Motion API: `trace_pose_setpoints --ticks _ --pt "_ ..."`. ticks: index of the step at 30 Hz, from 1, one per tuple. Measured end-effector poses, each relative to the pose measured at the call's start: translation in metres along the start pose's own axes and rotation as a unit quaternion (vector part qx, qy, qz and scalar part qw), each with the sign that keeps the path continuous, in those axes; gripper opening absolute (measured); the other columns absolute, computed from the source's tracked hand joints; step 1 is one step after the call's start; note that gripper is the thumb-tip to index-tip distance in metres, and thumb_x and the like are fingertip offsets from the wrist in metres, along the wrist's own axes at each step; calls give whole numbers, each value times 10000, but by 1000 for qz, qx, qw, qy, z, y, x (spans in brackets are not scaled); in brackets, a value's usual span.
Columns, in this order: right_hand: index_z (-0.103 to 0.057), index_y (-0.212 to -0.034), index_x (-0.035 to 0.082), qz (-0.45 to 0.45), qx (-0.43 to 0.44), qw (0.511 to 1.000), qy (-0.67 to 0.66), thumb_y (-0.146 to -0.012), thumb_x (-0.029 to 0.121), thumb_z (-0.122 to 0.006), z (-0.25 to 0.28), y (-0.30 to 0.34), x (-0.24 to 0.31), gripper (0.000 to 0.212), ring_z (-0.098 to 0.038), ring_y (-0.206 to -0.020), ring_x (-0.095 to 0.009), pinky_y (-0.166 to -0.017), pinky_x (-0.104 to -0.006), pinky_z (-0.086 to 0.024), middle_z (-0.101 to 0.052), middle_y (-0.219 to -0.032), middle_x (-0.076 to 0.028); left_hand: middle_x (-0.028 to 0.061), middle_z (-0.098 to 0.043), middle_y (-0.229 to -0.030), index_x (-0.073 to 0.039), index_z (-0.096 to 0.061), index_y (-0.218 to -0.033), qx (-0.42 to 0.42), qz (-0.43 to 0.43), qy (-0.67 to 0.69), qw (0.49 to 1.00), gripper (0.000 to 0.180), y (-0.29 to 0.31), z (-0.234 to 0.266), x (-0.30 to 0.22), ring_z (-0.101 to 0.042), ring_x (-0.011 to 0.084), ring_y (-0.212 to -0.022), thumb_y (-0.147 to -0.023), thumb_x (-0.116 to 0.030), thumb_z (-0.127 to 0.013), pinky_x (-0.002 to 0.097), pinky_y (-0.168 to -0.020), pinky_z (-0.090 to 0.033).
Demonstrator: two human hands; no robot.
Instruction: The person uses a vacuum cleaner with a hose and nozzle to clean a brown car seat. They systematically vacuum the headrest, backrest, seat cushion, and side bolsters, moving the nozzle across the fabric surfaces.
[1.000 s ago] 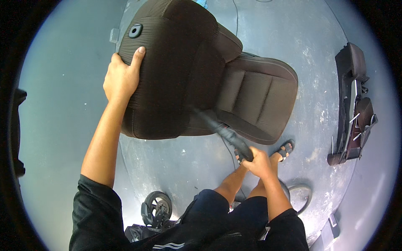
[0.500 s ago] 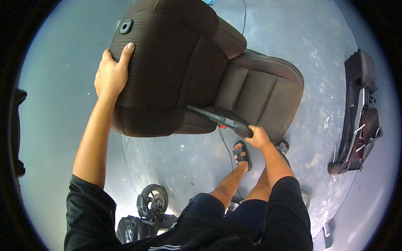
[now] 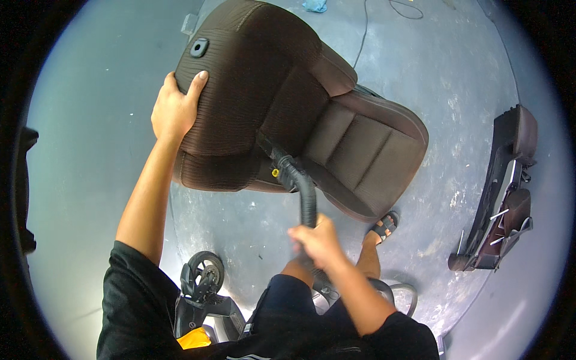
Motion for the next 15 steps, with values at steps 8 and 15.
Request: trace_pose_setpoints --ticks 8,15 --pt "-641 -1090 24 -100 -139 984 -45 -960 113 -735 -31 -10 -92 184 -657 -591 -198 -521 -367 -571 -670 -804 -99 261 -699 -1322 44 -579 -1420 2 -20 -12 1000 1021 -4 -1 1 -690 424 -1248 -919 -846 -573 519 -1027 -566" --pt "-637 -942 -17 56 18 998 -17 -916 140 -800 -149 103 -49 229 -724 -649 -196 -619 -351 -581 -709 -785 -97 278 -720 -1250 70 -619 -1278 4 -66 24 997 958 -4 -1 5 -716 445 -1190 -925 -821 -596 535 -1006 -575"
Point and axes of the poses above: each hand's wrist, its own y-axis away from the middle knuckle, its own z-axis out of the back of the hand, x = y × z, the point moved 10 cm from there along -y, towards the middle knuckle
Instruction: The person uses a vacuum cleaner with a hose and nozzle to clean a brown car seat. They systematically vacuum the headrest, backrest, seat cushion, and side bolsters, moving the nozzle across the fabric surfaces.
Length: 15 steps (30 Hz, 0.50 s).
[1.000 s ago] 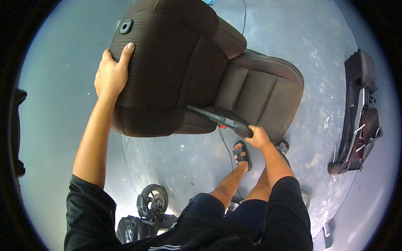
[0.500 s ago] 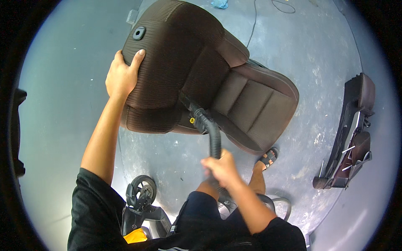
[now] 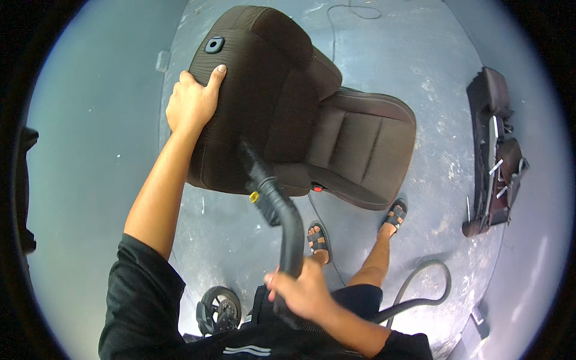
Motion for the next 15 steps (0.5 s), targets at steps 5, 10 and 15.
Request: trace_pose_setpoints --ticks 5,10,15 --pt "-668 -1007 20 171 -26 966 193 -943 188 -821 -41 60 13 235 -693 -674 -139 -648 -323 -559 -705 -777 -52 293 -693 -1306 89 -598 -1332 12 -18 23 999 982 0 1 1 -697 452 -1231 -924 -804 -612 538 -1035 -561" --pt "-667 -1054 -12 -92 -206 973 42 -919 185 -824 54 -2 -53 286 -684 -649 -153 -643 -331 -563 -725 -816 -86 295 -654 -1381 92 -579 -1367 24 -19 22 999 1008 -2 -1 1 -657 449 -1306 -902 -799 -648 533 -1080 -537" --pt "-665 -1033 -18 58 -180 967 171 -919 146 -797 49 -13 -45 240 -713 -673 -160 -634 -332 -575 -728 -829 -94 306 -647 -1380 89 -568 -1363 18 -32 -13 999 1043 0 -4 -2 -663 464 -1290 -890 -839 -617 551 -1064 -544"
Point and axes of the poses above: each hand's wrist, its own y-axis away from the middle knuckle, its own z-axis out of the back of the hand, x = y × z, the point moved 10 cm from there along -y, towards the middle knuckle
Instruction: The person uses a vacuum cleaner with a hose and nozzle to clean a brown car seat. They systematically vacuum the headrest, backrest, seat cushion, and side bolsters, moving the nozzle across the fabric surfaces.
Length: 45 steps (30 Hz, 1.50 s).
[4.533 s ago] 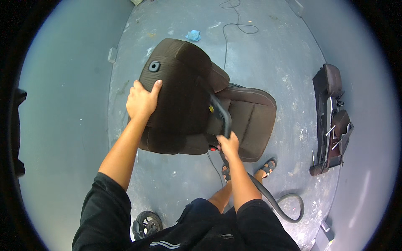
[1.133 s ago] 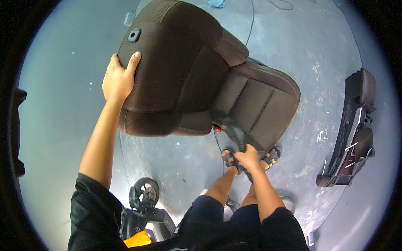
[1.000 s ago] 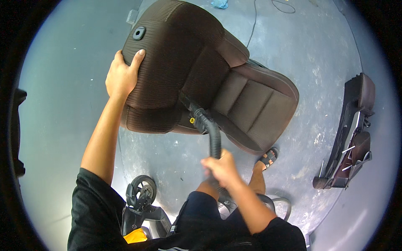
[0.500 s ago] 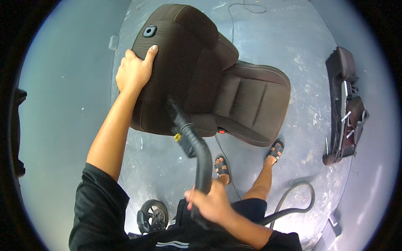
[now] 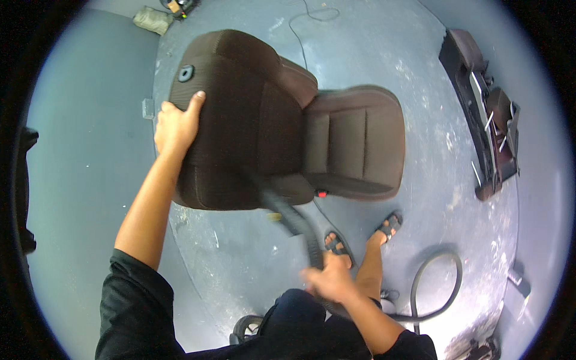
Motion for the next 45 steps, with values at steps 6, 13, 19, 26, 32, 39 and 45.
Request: trace_pose_setpoints --ticks 6,13,19,26,32,39,45 --pt "-647 -1015 -23 -30 3 994 -102 -912 129 -781 -6 -35 -53 227 -716 -670 -195 -634 -358 -592 -725 -816 -101 292 -652 -1372 80 -569 -1354 2 -1 12 1000 1020 2 3 0 -658 462 -1294 -898 -831 -622 557 -1071 -535" --pt "-602 -997 3 91 -45 943 -316 -918 130 -748 47 -125 55 208 -676 -617 -188 -546 -355 -561 -679 -752 -111 288 -647 -1370 74 -561 -1370 -11 4 2 1000 1025 5 4 -1 -654 457 -1297 -903 -837 -610 558 -1064 -537" --pt "-597 -1032 5 58 24 941 -331 -934 122 -715 -3 -199 82 193 -674 -591 -216 -545 -376 -575 -692 -784 -134 293 -641 -1384 81 -537 -1412 -8 8 0 1000 1047 3 2 -1 -650 458 -1297 -906 -832 -607 563 -1076 -525" --pt "-634 -957 8 63 -30 971 -228 -886 93 -750 3 -154 91 160 -697 -638 -190 -592 -348 -564 -703 -784 -113 286 -642 -1392 78 -537 -1407 -21 1 -5 1000 1046 4 9 -8 -657 451 -1288 -903 -836 -613 549 -1071 -530" --pt "-649 -957 16 101 46 964 -243 -883 87 -772 -30 -115 93 160 -704 -660 -188 -637 -356 -591 -725 -812 -113 287 -603 -1454 79 -479 -1503 19 20 -4 1000 1088 8 1 -1 -624 441 -1340 -931 -842 -566 547 -1093 -515" --pt "-636 -979 10 28 62 944 -324 -903 133 -753 -14 -174 14 186 -694 -633 -194 -568 -359 -579 -712 -788 -110 287 -597 -1476 76 -441 -1560 0 10 -26 1000 1100 4 -4 3 -604 451 -1371 -954 -837 -530 547 -1119 -497" --pt "-636 -952 -14 -134 -267 842 -449 -886 107 -744 78 -183 -13 175 -649 -563 -224 -530 -355 -547 -690 -759 -147 291 -617 -1434 72 -463 -1536 -10 -3 -29 1000 1080 4 1 -3 -627 448 -1340 -949 -830 -550 554 -1097 -515"
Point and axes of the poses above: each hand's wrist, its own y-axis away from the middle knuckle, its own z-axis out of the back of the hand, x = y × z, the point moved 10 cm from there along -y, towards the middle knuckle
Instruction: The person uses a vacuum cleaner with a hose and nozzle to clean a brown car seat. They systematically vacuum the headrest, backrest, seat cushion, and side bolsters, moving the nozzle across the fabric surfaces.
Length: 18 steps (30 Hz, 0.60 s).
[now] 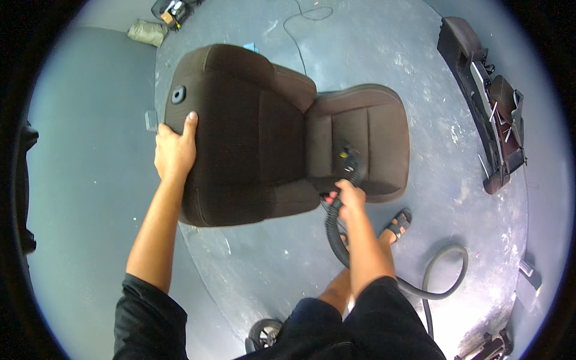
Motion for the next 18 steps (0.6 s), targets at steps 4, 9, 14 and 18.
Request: trace_pose_setpoints --ticks 4,9,14,18 --pt "-654 -975 -25 237 201 907 285 -860 101 -781 -37 31 36 213 -655 -587 -163 -574 -330 -552 -701 -785 -98 288 -605 -1459 73 -438 -1563 1 12 1 1000 1108 -2 -2 1 -620 453 -1351 -942 -838 -552 554 -1101 -515" --pt "-642 -963 -8 192 297 906 232 -900 95 -780 -66 22 -35 184 -687 -635 -161 -610 -331 -561 -703 -777 -88 291 -598 -1466 79 -426 -1569 5 -1 12 1000 1106 -1 -4 3 -613 454 -1359 -951 -830 -550 552 -1110 -511" --pt "-655 -968 -17 137 118 945 273 -869 88 -777 -1 -90 -41 189 -657 -585 -187 -519 -361 -544 -672 -734 -90 305 -595 -1462 93 -430 -1557 8 -3 30 999 1094 2 -4 1 -611 459 -1357 -959 -815 -550 552 -1114 -505" --pt "-643 -965 -10 75 -22 978 191 -875 144 -748 71 -90 15 207 -624 -536 -206 -485 -384 -537 -654 -734 -108 291 -594 -1473 78 -437 -1561 -11 0 0 1000 1080 1 -1 -2 -609 451 -1362 -964 -816 -545 556 -1117 -500"
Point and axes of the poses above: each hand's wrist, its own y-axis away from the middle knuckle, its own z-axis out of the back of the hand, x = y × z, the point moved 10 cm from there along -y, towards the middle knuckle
